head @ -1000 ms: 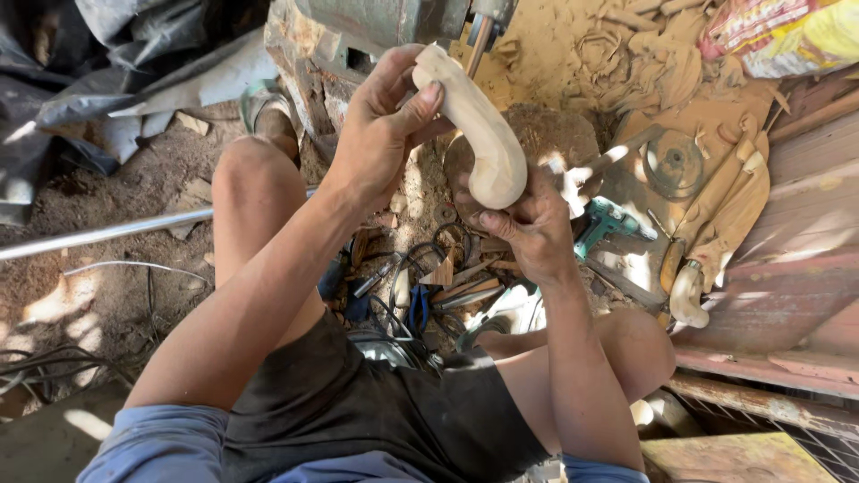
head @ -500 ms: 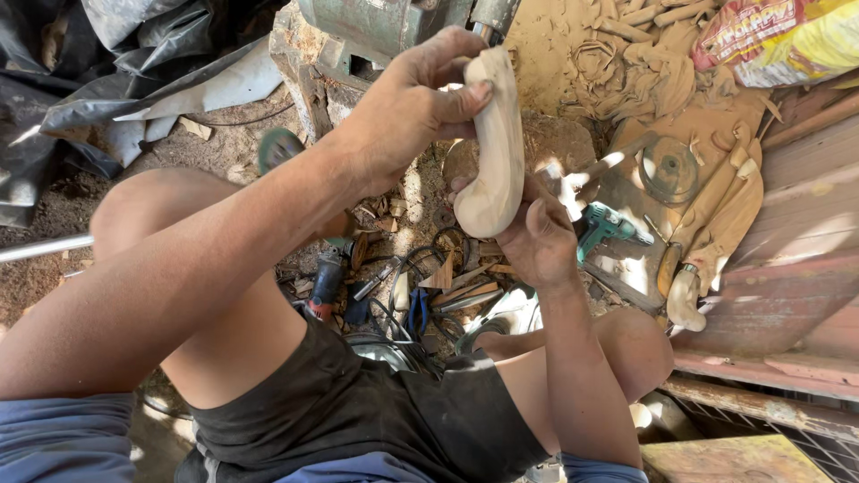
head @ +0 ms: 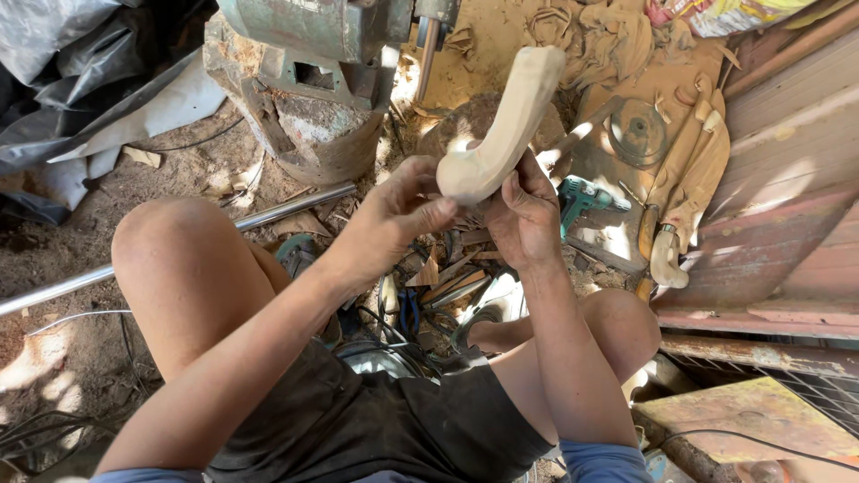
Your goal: The person holds a small wooden piece against a rotating grinding wheel, rotating and repositioning it to smooth and shape the surface. The person repeatedly adjusts the angle of the wood to work on different sides while seated on the floor.
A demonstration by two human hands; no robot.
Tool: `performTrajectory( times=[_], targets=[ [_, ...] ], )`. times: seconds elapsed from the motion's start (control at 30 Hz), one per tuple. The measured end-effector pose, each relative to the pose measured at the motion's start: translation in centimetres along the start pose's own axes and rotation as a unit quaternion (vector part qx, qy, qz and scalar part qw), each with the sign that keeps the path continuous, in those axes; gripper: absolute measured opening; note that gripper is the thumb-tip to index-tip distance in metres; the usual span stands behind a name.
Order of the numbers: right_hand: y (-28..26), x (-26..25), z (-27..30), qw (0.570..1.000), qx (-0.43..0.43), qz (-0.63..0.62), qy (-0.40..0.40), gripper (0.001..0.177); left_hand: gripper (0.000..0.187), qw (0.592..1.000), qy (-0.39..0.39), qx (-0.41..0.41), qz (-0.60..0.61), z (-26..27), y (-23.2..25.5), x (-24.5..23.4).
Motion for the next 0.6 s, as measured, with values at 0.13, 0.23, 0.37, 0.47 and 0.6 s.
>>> performTrajectory(
  times=[0.13,0.23,0.37,0.47,0.6],
  targets=[
    [0.4,-0.2,-0.4,1.000,-0.003,0.020,0.009,0.053,0.049,0.999,0.040,0.014,0.018,-1.1,-2.0,0.1],
    [0.5,-1.1,-1.1,1.000,-0.011,0.021,0.013,0.048,0.057,0.994,0.086,0.015,-0.068,-1.6,-2.9,-0.6],
    [0.5,-2.2,-2.4,0.992,-0.067,0.108,0.027,0.050,0.061,0.990,0.072,0.061,-0.103,-2.1,-3.6,-1.3],
    [-0.5,-1.9,-3.3,0.994,-0.027,0.103,0.031,0.046,0.060,0.997,0.047,-0.058,0.016,-3.2,-3.5,-2.1],
    [-2.0,-0.8,-4.2,0.989,0.028,0.146,0.019,0.058,0.039,0.960,-0.007,-0.136,0.246,-4.1,-2.9,-2.8]
  ],
)
Point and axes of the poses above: each hand's wrist, its own z-axis away from the middle knuckle, its own x-axis out of the palm, y = z × x, the point moved 1 cm from there along -z, towards the middle knuckle, and after that the axes turned 11 degrees about y, right-handed, at the moved point
